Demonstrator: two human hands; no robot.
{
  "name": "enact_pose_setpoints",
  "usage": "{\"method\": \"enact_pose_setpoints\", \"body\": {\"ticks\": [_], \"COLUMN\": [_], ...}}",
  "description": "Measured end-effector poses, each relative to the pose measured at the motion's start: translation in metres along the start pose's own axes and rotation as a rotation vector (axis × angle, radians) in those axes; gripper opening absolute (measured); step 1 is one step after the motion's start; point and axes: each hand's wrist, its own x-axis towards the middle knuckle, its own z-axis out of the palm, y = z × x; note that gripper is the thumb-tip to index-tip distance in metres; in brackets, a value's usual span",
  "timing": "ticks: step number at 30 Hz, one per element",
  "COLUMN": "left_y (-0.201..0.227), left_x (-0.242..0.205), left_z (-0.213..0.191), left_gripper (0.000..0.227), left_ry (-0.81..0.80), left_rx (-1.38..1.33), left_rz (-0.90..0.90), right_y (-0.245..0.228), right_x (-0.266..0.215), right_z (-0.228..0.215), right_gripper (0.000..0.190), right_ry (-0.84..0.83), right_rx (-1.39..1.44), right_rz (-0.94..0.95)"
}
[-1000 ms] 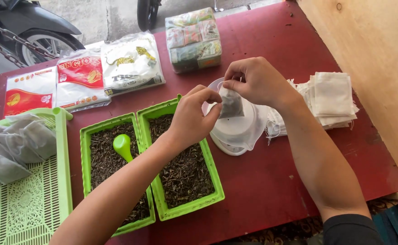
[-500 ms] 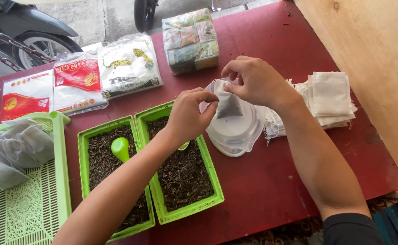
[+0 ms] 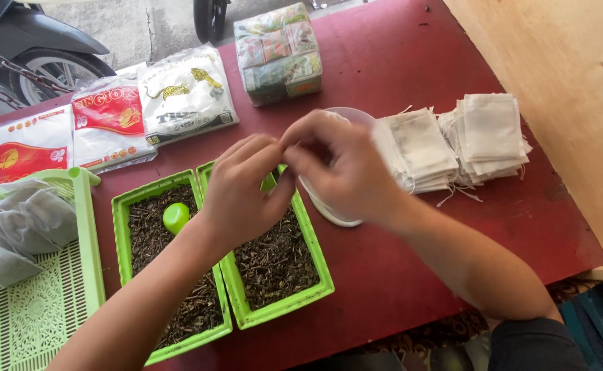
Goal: Filling small fabric bags with loose tea leaves using a spoon and tying them closed.
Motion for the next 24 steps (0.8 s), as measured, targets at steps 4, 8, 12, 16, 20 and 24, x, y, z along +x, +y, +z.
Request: {"method": "enact_pose_setpoints", "body": {"ticks": [4, 8, 12, 16, 20, 24], "left_y": [-0.002, -0.02, -0.035, -0.029, -0.022, -0.022], "left_x": [-0.056, -0.124, -0.162, -0.155, -0.146, -0.144], "left_z": [-0.024, -0.028, -0.014, -0.013, -0.017, -0.017], "left_gripper": [0.016, 0.019, 0.024, 0.024, 0.022, 0.02], "left_ry": [-0.088, -0.227, -0.174, -0.137, -0.168, -0.191], "left_rx": [-0.012, -0.039, -0.024, -0.01, 0.035, 0.065], "left_rz": [-0.016, -0.148, -0.176, -0.172, -0.159, -0.138], "right_y": [0.004, 0.004, 0.036, 0.04, 0.043, 0.045], "right_x": [-0.037, -0.068, -0.082, -0.077, -0.076, -0.076], "right_z": [0.052, 0.097, 0.125, 0.118, 0.118, 0.117], "right_gripper": [0.015, 0.021, 0.019, 0.02, 0.021, 0.022], "right_ry": [-0.045, -0.099, -0.105, -0.158, -0.203, -0.239], "right_rx": [0.006, -0.297, -0.428, -0.415, -0.391, -0.38], "right_rz": [0.012, -0.216, -0.451, -0.497, -0.46, -0.441]}}
